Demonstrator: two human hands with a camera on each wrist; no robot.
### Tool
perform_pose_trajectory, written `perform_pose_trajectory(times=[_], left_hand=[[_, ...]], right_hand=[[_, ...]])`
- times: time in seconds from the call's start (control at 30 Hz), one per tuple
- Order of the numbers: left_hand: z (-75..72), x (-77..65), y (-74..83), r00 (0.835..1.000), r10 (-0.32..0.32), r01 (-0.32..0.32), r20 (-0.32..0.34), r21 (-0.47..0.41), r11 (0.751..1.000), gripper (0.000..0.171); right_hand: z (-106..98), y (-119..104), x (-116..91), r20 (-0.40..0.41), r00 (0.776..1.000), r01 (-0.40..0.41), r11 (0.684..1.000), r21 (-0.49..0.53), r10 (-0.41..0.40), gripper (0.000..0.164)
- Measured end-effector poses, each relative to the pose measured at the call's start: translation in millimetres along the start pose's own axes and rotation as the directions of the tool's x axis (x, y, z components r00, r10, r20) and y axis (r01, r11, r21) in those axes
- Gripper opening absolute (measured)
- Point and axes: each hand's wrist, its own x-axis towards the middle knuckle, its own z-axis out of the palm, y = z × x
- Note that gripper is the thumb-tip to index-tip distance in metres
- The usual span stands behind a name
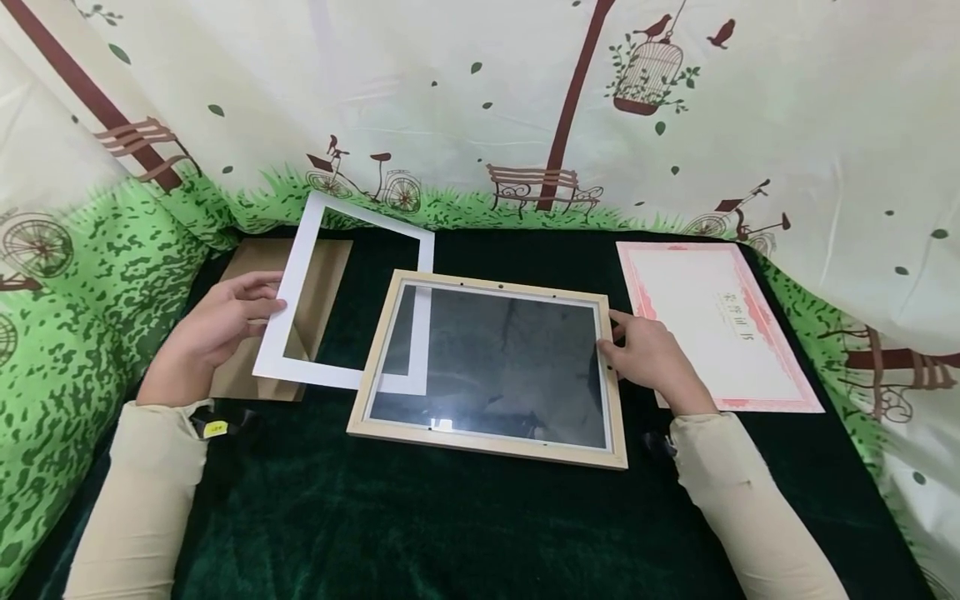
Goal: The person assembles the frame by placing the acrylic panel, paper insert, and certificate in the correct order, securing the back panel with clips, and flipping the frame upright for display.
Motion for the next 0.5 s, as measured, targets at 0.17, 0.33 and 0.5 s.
perform_pose_trajectory(times=[0.17,0.33,0.5], left_hand=[[-12.3,-7.0,2.4,0.999,0.03,-0.031,-0.013,-0.012,0.999,0.056],[-24.8,-14.9,3.9,0.998,0.057,-0.059,-0.018,-0.186,0.981,0.054],[-35.9,-22.9,5.9,0.996,0.08,-0.085,-0.03,-0.31,0.947,0.059]], right_hand=[[0,1,0,-0.002,1.0,0.0,1.0,-0.011,0.0,0.065],[0,1,1,-0.009,1.0,-0.001,1.0,-0.019,0.001,0.065],[0,1,1,-0.016,1.0,-0.004,1.0,-0.023,0.004,0.065]])
